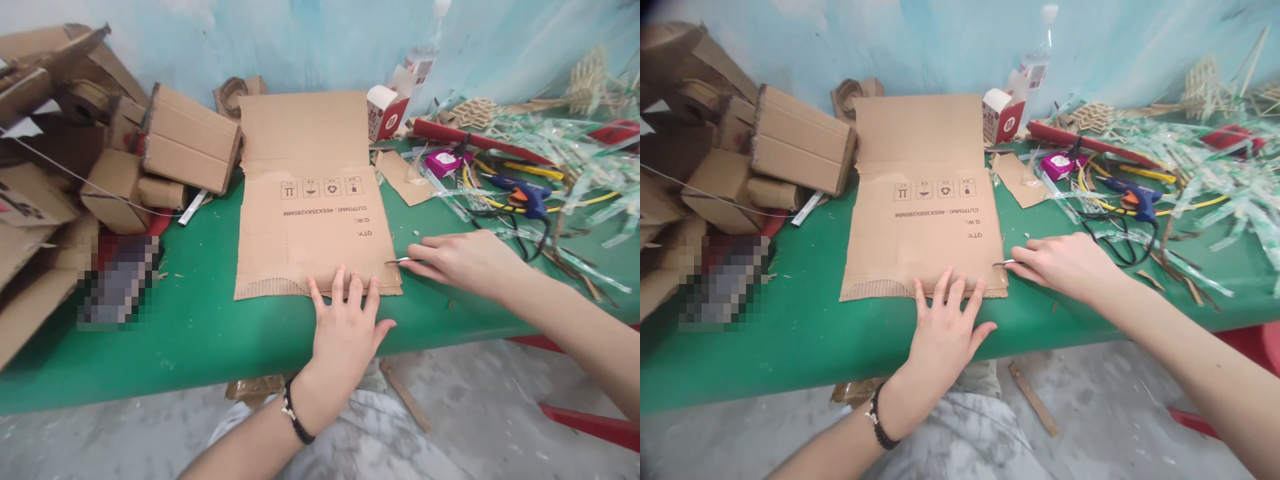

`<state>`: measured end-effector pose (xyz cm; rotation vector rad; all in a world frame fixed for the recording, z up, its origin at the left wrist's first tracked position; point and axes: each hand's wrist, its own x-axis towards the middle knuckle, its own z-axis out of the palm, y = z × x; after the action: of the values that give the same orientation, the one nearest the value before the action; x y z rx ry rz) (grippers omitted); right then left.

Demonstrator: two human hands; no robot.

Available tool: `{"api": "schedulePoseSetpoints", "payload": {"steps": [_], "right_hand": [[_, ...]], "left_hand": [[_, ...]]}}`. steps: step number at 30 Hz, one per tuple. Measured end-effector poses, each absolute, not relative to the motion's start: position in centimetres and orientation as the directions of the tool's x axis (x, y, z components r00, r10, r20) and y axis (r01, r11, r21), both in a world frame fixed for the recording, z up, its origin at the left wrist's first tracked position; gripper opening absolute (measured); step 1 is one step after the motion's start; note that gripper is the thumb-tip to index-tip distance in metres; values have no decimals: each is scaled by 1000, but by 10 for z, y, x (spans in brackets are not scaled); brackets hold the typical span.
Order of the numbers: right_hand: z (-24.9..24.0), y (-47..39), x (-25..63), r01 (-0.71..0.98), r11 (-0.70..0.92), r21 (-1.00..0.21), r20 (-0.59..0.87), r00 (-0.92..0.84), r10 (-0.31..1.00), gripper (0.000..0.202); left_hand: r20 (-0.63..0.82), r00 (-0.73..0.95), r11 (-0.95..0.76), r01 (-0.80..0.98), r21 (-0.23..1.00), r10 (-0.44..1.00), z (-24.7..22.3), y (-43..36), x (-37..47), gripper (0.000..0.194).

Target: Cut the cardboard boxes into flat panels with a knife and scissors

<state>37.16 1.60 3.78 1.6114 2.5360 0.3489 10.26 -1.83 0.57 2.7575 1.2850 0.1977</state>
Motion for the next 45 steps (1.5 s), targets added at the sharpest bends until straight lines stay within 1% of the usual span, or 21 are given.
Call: {"api": "schedulePoseSetpoints", "payload": {"steps": [4,10,15,19,24,26,29,31,36,41,45], "right_hand": [[41,18,372,862,411,295,7,-433,902,59],[44,21,369,871,405,279,-13,-419,908,61],[47,22,369,842,429,327,-137,-406,903,58],[50,25,374,817,479,320,-211,-431,877,51],[43,27,383,821,472,322,-192,-431,881,54],[39,27,387,838,463,290,-183,-426,886,55],[36,28,392,863,460,210,-158,-435,887,53],[37,28,393,864,464,195,-149,-442,885,52],[41,26,392,831,484,274,-181,-450,875,51],[40,24,392,815,482,320,-189,-444,876,52],[38,24,393,826,468,313,-202,-423,883,48]], "left_hand": [[78,636,-641,756,137,767,5,-19,103,63],[79,639,-643,753,137,765,6,-19,103,62],[75,641,-645,752,136,764,6,-18,102,62],[78,639,-643,753,139,765,5,-18,101,62],[71,638,-641,753,151,766,5,-18,101,61],[65,640,-642,752,153,765,6,-18,102,61],[56,641,-641,752,154,765,8,-17,102,61],[51,644,-643,750,152,763,9,-17,102,61],[45,652,-651,746,140,757,8,-16,101,62],[55,657,-658,743,123,752,7,-16,101,62],[71,654,-657,748,95,754,7,-16,101,61]]}}
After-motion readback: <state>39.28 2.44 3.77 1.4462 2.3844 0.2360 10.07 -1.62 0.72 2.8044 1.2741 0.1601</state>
